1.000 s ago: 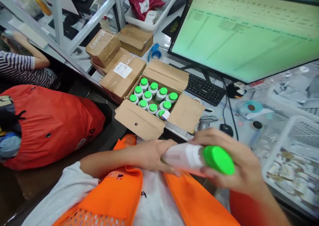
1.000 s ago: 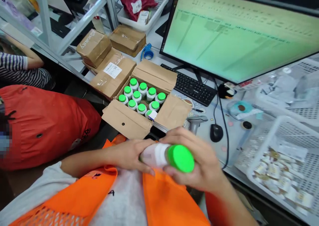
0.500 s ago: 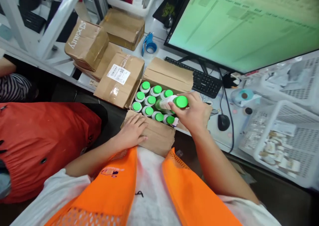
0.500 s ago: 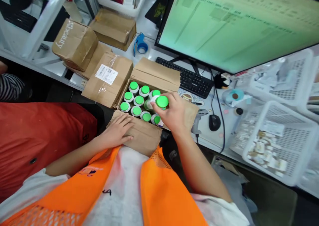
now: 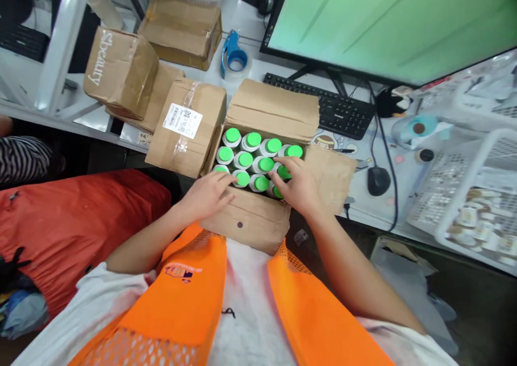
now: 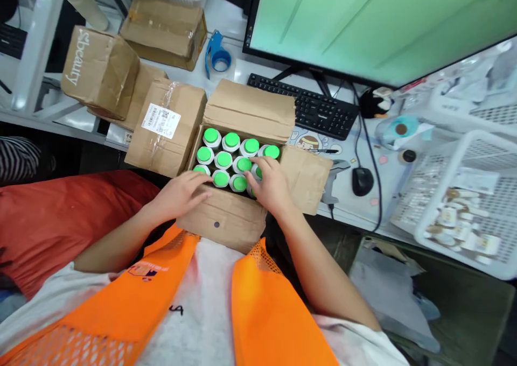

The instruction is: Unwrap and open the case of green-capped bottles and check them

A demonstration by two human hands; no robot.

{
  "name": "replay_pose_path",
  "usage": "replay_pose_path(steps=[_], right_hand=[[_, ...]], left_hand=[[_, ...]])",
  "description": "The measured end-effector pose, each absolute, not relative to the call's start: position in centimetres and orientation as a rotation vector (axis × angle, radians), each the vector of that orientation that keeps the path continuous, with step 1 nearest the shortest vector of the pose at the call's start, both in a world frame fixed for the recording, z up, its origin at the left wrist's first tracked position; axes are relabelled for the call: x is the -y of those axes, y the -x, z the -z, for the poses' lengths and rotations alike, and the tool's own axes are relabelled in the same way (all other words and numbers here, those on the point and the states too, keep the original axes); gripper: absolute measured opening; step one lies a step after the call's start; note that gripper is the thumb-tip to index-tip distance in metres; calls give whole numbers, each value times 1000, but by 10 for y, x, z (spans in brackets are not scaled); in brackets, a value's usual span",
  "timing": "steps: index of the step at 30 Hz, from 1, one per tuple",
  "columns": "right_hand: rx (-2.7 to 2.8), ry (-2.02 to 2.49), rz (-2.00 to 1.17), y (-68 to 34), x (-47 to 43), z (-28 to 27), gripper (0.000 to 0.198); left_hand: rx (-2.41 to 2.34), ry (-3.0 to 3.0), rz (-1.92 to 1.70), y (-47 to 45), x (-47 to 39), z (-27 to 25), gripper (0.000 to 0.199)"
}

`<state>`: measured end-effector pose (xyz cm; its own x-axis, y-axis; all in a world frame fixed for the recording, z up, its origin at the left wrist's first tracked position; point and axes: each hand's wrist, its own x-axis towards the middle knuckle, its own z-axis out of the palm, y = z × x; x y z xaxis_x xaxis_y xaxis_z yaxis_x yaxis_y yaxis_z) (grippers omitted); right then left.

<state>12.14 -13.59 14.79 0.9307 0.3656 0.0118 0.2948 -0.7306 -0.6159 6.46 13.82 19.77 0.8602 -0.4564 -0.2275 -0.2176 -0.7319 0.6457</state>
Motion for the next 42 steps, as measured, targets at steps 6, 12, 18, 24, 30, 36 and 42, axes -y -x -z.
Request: replay_pose_path(steps=[6,12,18,24,30,36,42], right_hand=[[420,2444,-85,-122,132,-142,27],[329,2400,4,-113,149,-133,28],[331,2348,90,-112,155,-128,27],[317,2312,119,-114,156,-126,29],[311,2335,96,-114,155,-124,28],[312,2326,65,-116,157,-126,30],[464,2352,-27,-115,129,-144,38]], left_hand=[[700,-2588,445,-143,-107,-171,37],[933,-2616,543,-176,-100,-144,30],[849,-2382,273,-182,-131,-155,36],[787,-2272,229,-184,-145,-164,46],[786,-2227,308,-191,-150,-170,55],[809,-2217,395,-195,-152,-173,57],[693,-2282,358,-190,-140,-166,61]])
